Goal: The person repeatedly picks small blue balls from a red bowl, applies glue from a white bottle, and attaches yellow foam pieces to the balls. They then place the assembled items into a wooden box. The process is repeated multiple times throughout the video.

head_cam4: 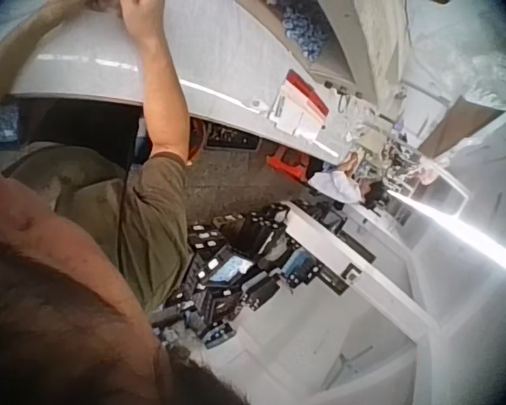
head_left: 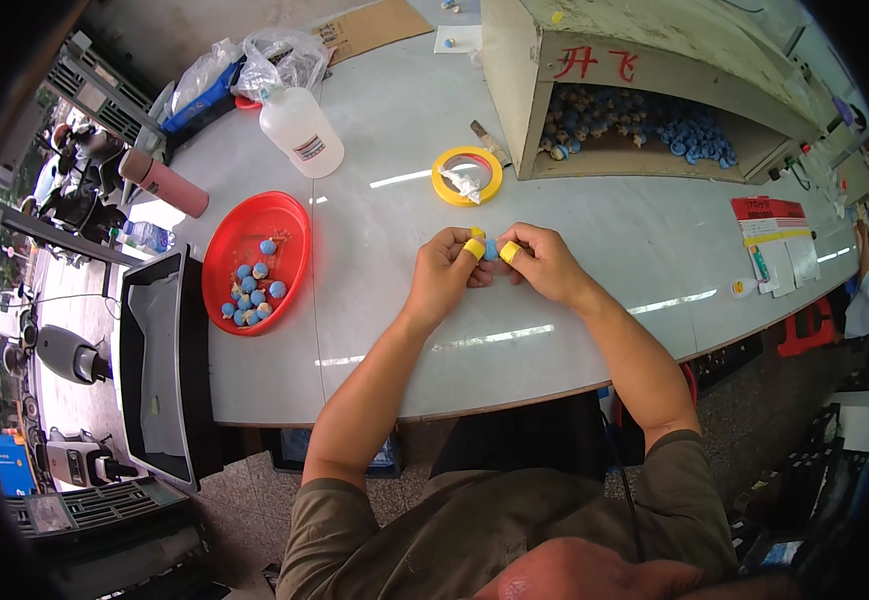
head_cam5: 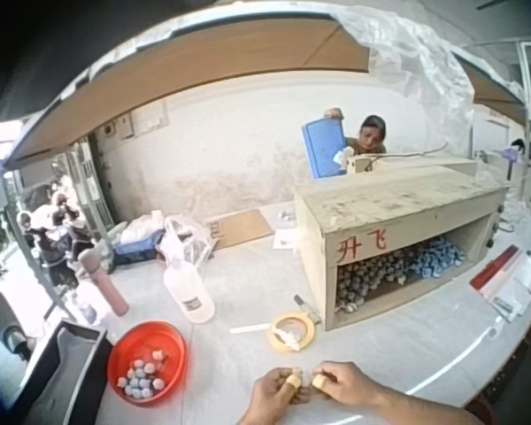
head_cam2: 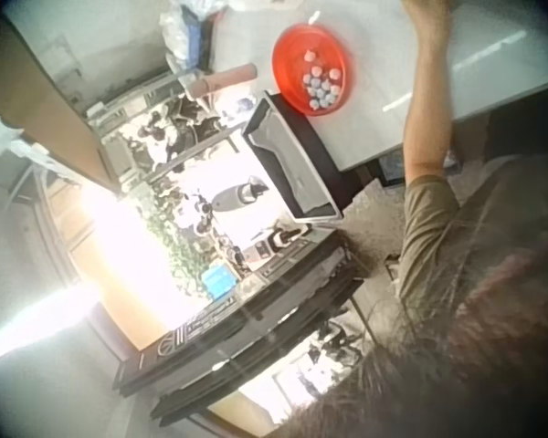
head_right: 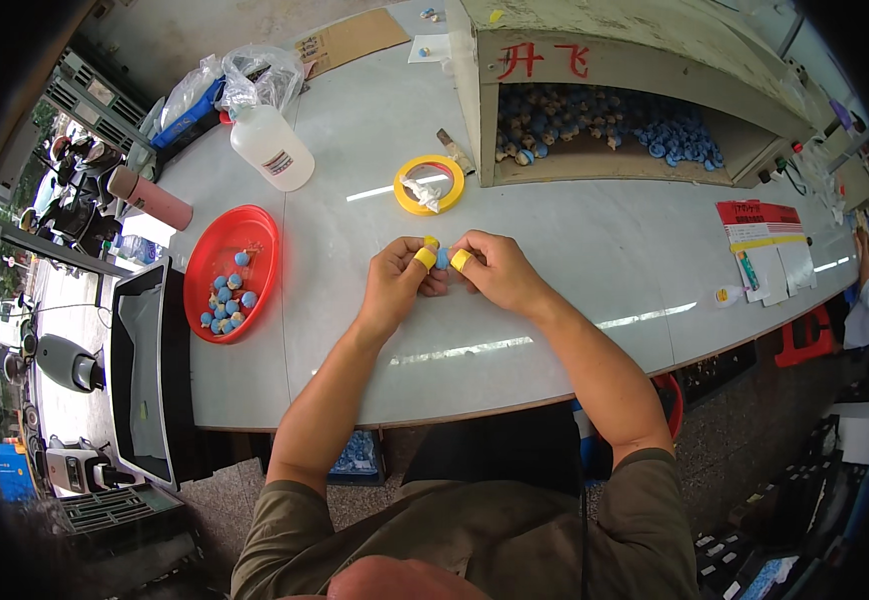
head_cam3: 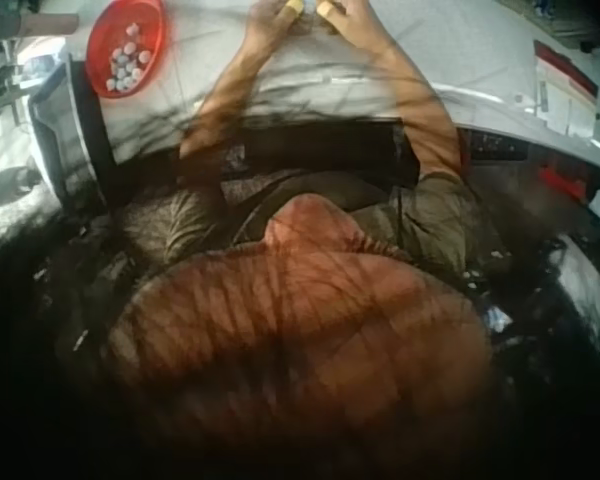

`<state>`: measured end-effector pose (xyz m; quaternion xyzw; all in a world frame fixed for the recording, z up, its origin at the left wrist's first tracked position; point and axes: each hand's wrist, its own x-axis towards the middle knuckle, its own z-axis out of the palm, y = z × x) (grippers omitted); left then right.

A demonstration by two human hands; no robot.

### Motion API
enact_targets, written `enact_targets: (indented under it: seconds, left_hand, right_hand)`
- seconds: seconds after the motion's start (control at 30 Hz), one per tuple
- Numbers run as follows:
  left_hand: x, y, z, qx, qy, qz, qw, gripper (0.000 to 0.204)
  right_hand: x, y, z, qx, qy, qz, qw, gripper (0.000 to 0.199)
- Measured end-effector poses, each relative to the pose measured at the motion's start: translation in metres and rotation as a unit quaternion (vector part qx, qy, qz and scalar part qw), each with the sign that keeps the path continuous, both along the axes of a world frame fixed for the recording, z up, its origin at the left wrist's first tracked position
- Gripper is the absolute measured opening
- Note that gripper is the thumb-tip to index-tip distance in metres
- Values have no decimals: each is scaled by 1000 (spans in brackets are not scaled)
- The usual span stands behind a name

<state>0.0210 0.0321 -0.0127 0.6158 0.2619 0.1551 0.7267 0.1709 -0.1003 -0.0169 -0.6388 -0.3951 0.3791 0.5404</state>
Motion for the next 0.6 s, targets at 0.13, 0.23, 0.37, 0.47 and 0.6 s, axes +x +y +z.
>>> enact_targets:
  seconds: [0.13, 0.23, 0.37, 0.47, 0.6]
  left_hand:
    - [1, 0, 1, -4, 19, -4, 1000, 28]
    - [-2, 3, -5, -28, -5, -7, 1000, 29]
    - [-5, -5, 1, 72, -25, -15, 997, 33]
    - [-5, -2, -10, 106, -18, -35, 994, 39]
    - [-11, 7, 16, 115, -10, 25, 993, 41]
  right_hand:
    - [1, -1, -2, -6, -4, 2, 1000, 22]
    - [-1, 1, -3, -4, -6, -3, 1000, 23]
    - [-6, 4, -1, 3, 46, -7, 999, 22]
    - [-7, 2, -3, 30, 41, -4, 999, 21]
    - [-4, 1, -3, 54, 15, -68, 996, 18]
